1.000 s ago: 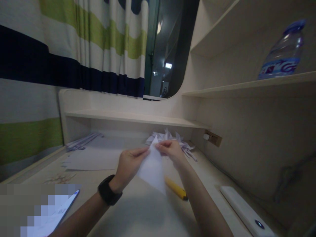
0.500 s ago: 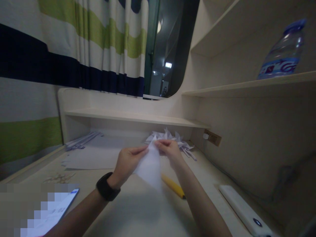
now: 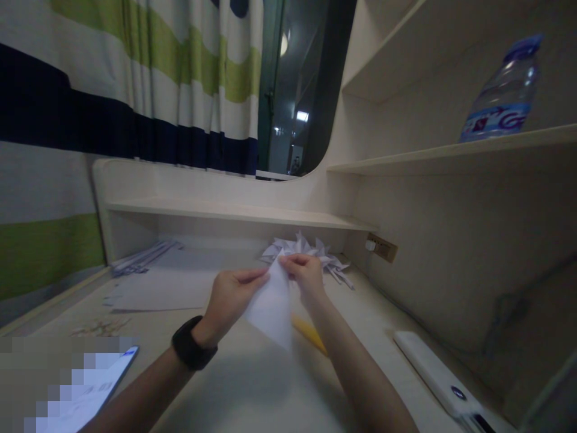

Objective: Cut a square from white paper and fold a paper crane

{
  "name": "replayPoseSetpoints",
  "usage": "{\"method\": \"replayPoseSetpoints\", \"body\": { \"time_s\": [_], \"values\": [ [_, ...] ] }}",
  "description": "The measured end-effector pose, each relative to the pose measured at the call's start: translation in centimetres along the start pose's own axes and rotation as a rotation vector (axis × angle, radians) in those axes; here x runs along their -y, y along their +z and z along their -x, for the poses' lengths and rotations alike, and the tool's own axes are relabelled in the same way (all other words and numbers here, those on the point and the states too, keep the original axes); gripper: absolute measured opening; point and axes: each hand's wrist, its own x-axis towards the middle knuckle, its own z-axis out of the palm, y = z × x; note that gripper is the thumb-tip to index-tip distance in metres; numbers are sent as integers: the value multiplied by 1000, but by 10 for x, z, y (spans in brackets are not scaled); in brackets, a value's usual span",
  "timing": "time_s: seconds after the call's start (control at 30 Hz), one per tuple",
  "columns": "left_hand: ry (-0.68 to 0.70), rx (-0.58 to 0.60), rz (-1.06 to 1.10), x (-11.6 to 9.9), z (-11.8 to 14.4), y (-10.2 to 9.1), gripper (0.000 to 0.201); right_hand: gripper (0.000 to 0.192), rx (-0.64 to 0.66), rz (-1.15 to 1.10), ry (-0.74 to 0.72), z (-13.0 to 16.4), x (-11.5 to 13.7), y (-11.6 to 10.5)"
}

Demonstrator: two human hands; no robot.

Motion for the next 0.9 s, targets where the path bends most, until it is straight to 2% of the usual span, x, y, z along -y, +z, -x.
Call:
{"method": "replayPoseSetpoints", "body": {
  "time_s": [0.13, 0.33, 0.5, 0.63, 0.8, 0.9],
  "values": [
    [-36, -85, 18, -2, -2, -3, 23, 37, 137, 63, 54, 3, -2, 0],
    [-61, -119, 53, -4, -5, -7, 24, 37, 90, 102, 10, 7, -2, -2],
    [-65, -142, 56, -7, -5, -10, 23, 37, 144, 136, 64, 8, -1, -2],
    [-82, -114, 69, -9, -6, -13, 23, 37, 122, 155, 34, 8, 0, -1],
    [-70, -135, 38, -9, -12, -19, 23, 38, 216, 181, 80, 7, -5, -1],
    [-101, -137, 55, -7, -15, -21, 24, 39, 206, 191, 89, 7, -7, 0]
  ]
}}
